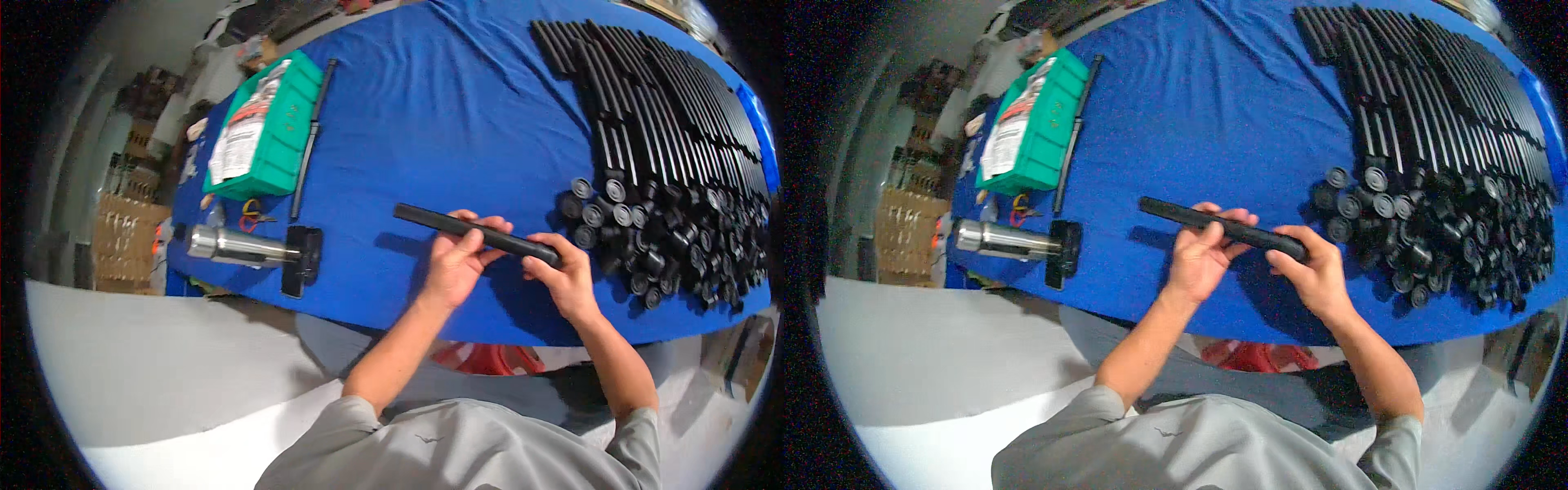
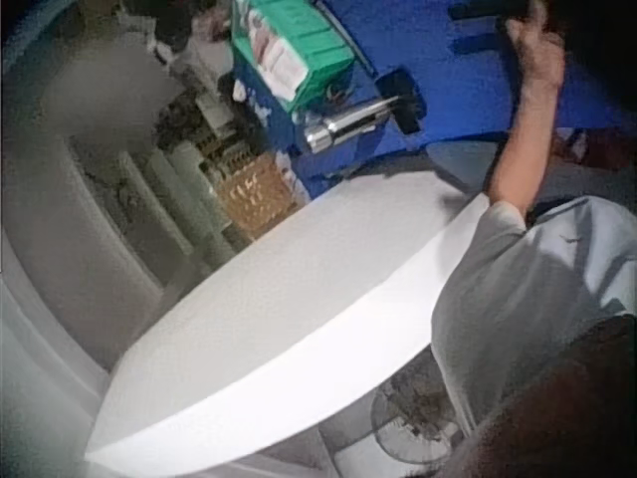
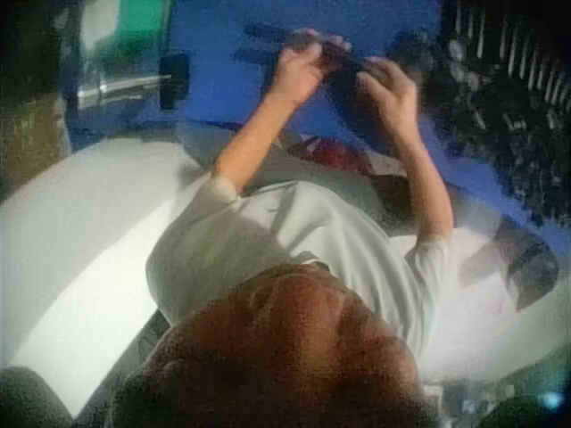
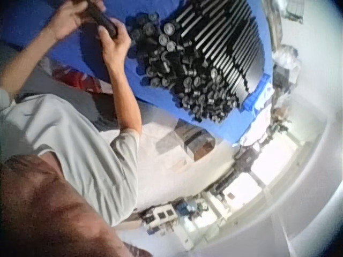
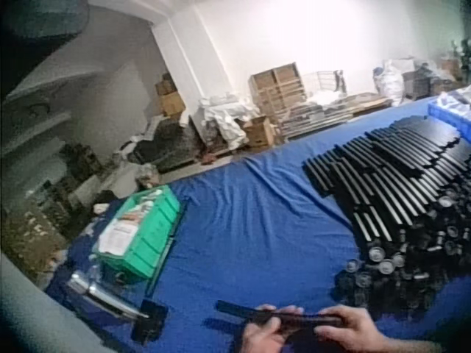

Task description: The person attaches end caps onto pipes by hand and places the assembled pipes on the table.

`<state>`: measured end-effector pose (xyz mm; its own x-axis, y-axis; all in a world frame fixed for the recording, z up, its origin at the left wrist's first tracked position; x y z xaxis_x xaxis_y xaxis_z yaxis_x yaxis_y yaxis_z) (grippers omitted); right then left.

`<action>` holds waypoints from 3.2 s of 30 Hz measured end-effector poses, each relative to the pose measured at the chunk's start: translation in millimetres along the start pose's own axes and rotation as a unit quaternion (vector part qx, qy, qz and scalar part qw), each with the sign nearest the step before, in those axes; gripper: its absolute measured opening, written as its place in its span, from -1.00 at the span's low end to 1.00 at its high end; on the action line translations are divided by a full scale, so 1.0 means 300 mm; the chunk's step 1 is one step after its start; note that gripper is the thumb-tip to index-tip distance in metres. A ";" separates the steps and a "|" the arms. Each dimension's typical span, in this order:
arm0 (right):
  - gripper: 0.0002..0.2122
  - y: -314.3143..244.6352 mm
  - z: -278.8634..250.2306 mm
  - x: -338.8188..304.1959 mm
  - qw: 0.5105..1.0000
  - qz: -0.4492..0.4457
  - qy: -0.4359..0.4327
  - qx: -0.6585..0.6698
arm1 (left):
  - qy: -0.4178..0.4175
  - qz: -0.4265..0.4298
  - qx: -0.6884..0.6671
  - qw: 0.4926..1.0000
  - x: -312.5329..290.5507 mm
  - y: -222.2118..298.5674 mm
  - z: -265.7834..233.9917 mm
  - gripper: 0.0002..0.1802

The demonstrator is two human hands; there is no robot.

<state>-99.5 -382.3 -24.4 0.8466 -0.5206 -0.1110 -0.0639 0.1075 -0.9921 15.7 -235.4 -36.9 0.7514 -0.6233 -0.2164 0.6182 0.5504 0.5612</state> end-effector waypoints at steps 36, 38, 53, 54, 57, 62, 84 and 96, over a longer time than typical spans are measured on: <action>-0.68 -0.065 0.013 -0.026 0.995 0.042 -0.080 -0.046 | -0.018 -0.003 0.068 0.997 -0.012 0.026 0.003 -0.67; -0.66 -0.057 0.016 -0.016 0.980 -0.151 -0.030 -0.123 | -0.014 -0.003 0.065 0.998 -0.010 0.022 0.000 -0.67; -0.58 -0.095 0.025 -0.039 0.945 -0.256 -0.050 -0.199 | -0.018 -0.003 0.027 0.999 -0.010 0.041 -0.030 -0.70; -0.59 -0.088 0.019 -0.035 0.970 -0.187 -0.061 -0.146 | -0.023 0.000 0.036 0.999 -0.011 0.041 -0.032 -0.70; -0.60 -0.014 0.038 -0.026 0.962 0.182 -0.142 0.148 | -0.030 0.006 0.051 0.998 -0.012 0.045 -0.032 -0.71; -0.62 -0.119 0.022 -0.060 0.918 -0.323 -0.039 -0.228 | -0.028 0.001 0.039 0.999 -0.009 0.040 -0.037 -0.70; -0.59 -0.068 0.015 -0.048 0.953 -0.229 -0.039 -0.192 | -0.011 0.035 0.059 0.998 -0.003 0.026 -0.043 -0.64; -0.67 -0.095 0.014 -0.045 0.927 -0.295 0.009 -0.231 | -0.016 0.011 0.075 0.997 -0.003 0.030 -0.009 -0.69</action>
<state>-106.8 -374.9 5.6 0.7973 -0.3888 0.4616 0.1839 -0.5720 -0.7994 21.2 -228.2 -33.8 0.7554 -0.6306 -0.1783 0.5578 0.4760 0.6799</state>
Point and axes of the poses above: each hand's wrist, its own x-axis towards the middle knuckle, its own z-axis out of the palm, y = z × x, the point moved 5 cm from there along x, towards the middle knuckle, and after that the axes turned 8 degrees about y, right-handed, at the moved point
